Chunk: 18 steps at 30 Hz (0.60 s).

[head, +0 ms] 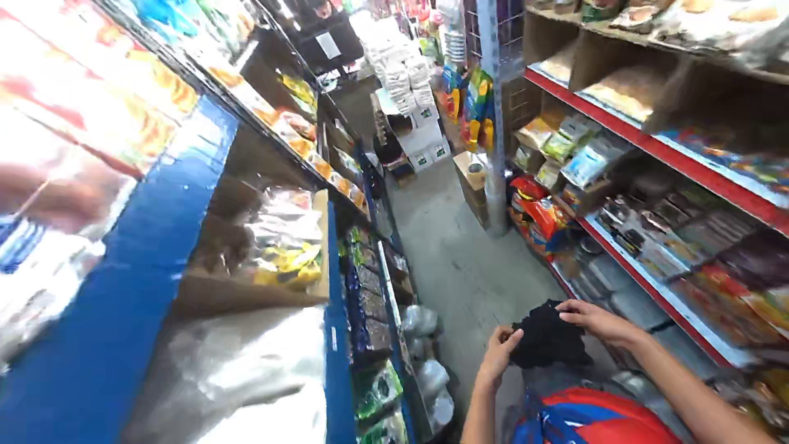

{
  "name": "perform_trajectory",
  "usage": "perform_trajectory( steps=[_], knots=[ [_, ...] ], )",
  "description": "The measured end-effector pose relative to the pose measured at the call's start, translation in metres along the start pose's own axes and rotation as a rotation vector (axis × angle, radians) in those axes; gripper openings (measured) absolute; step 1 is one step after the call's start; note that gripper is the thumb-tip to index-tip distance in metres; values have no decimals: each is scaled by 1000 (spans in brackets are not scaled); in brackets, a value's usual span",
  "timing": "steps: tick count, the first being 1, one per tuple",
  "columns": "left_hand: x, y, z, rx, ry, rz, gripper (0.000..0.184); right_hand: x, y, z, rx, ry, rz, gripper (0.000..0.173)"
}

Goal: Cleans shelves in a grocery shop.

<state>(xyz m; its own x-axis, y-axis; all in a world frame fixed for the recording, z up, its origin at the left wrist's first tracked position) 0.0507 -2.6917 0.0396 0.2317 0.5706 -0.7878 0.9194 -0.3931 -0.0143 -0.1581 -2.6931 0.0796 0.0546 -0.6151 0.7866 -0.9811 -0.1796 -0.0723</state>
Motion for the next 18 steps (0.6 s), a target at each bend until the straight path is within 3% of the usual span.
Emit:
perform_trajectory(
  steps=[3,9,14,18],
  knots=[
    [-34,89,40,-188,9,-34,29,79,-31,82,104,-50,-168,35],
    [-92,245,107,-512,58,-223,39,217,-116,231,364,8,-275,34],
    [-144,321,211,-372,122,-341,44,288,-150,362,298,6,-53,30],
    [-243,383,298,-262,103,-296,49,358,-148,434,165,-64,104,30]
  ],
)
Point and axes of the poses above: each hand's wrist, its own z-axis towards the middle knuckle, its own y-axis out of the back of the hand, x = y × z, the point moved 9 cm from there along z, towards the middle knuckle, and after that the axes turned 3 degrees about z, right-handed, at the moved point
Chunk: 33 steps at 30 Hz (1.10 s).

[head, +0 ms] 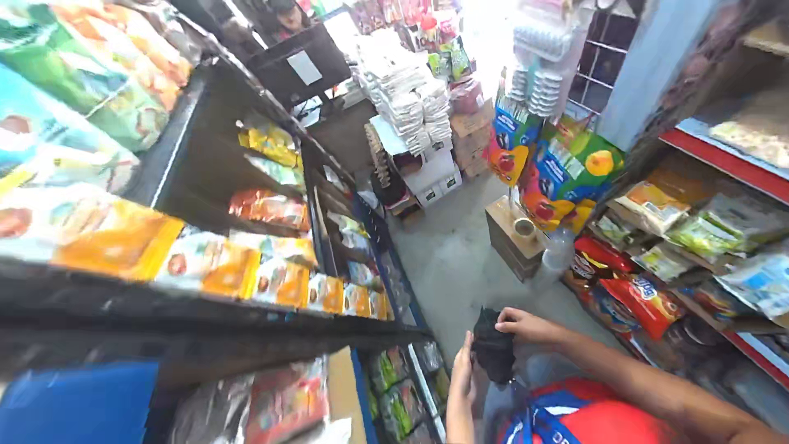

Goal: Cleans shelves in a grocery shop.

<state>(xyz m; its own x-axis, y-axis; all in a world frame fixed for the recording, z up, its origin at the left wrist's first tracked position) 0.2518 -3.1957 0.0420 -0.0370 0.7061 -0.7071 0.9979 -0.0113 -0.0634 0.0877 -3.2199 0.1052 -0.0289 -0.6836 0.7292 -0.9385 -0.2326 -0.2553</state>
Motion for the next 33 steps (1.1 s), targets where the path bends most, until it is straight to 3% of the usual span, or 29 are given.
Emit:
perform_trajectory(
  steps=[5,11,13,16,20,23,29,33],
  knots=[
    [-136,-35,85,341,26,74,58,98,28,69,-83,118,210,27],
    [-252,-69,204,618,37,7,57,184,59,175,-2,117,288,31],
    [-287,-74,240,603,12,49,54,215,80,211,14,96,255,32],
    [-342,-69,301,442,-46,200,49,269,111,266,0,86,146,33],
    [-399,-66,354,277,-66,318,47,329,135,306,-79,98,-77,38],
    [-440,-80,393,246,-68,373,47,369,161,331,-106,116,-207,46],
    [-518,-164,477,422,8,499,50,435,248,368,-402,181,-235,48],
    [-588,-238,517,655,47,588,46,491,313,379,-608,179,-107,46]
  ],
)
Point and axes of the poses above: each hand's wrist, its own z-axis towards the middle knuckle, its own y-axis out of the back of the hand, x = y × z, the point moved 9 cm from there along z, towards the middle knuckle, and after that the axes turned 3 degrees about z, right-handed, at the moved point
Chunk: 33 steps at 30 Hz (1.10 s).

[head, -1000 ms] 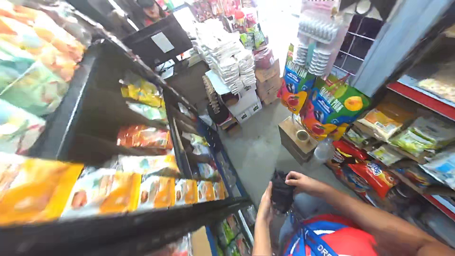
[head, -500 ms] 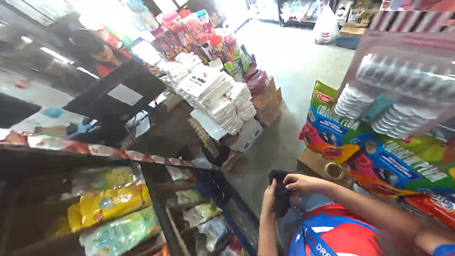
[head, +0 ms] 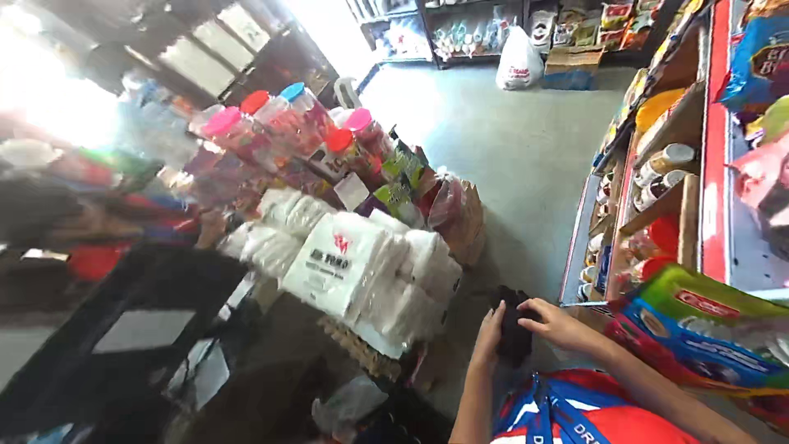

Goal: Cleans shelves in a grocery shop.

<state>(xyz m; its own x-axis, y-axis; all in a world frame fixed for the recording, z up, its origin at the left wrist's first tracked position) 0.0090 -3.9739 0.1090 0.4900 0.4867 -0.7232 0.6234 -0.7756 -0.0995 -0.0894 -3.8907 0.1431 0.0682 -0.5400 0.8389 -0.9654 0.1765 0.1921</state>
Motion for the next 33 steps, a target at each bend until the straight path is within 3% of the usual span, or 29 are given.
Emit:
perform_trajectory(
  steps=[6,11,18,22,25,28,33],
  knots=[
    [-118,-38,73,410,-12,126,50,40,82,39,-382,-32,165,38],
    [-160,-86,137,613,-76,412,41,24,135,42,-596,-108,231,33],
    [-218,-166,211,914,-313,991,36,-1,209,73,-673,-208,298,27],
    [-275,-193,277,898,-343,1043,37,6,288,121,-630,-207,353,28],
    [-315,-191,338,835,-291,1005,37,7,361,160,-600,-266,291,33],
    [-351,-166,396,711,-223,949,37,4,433,198,-552,-378,125,37],
    [-413,-84,475,324,-76,653,38,25,530,296,-395,-451,-143,47]
  ],
)
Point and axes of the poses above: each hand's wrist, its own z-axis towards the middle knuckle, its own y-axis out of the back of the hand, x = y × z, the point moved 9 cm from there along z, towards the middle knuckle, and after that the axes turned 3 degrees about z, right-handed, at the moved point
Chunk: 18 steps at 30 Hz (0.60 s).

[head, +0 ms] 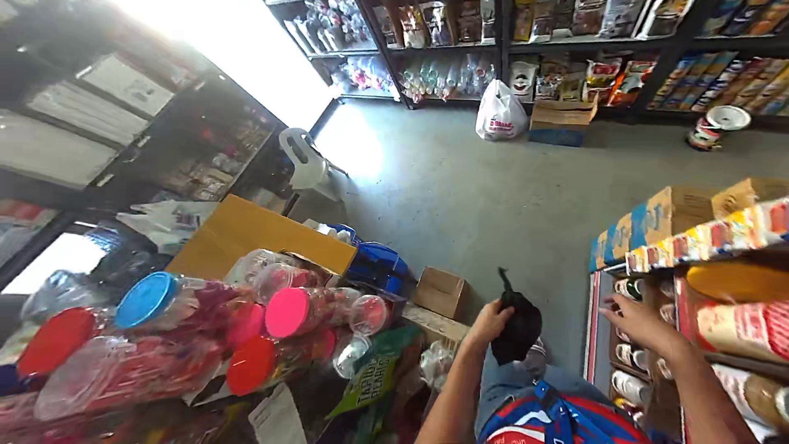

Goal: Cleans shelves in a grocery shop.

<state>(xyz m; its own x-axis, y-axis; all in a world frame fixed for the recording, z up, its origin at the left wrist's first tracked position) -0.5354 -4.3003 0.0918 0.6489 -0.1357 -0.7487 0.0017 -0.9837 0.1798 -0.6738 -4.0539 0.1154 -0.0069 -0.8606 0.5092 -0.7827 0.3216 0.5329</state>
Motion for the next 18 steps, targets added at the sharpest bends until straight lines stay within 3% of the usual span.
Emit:
perform_trajectory(
  steps=[5,7,11,14,16,18],
  knots=[
    [19,99,45,-263,115,-508,37,113,-2,130,223,141,10,46],
    [26,133,69,-317,161,-653,37,133,-23,197,305,143,51,44],
    [15,207,122,-336,241,-786,36,88,-51,314,276,-168,242,41],
    [-13,274,154,-346,204,-849,36,37,-41,330,277,-495,156,44],
    [-36,327,168,-396,157,-870,35,42,-21,335,252,-611,164,44],
    [-54,378,178,-454,139,-878,34,67,-8,356,150,-613,354,44]
  ],
)
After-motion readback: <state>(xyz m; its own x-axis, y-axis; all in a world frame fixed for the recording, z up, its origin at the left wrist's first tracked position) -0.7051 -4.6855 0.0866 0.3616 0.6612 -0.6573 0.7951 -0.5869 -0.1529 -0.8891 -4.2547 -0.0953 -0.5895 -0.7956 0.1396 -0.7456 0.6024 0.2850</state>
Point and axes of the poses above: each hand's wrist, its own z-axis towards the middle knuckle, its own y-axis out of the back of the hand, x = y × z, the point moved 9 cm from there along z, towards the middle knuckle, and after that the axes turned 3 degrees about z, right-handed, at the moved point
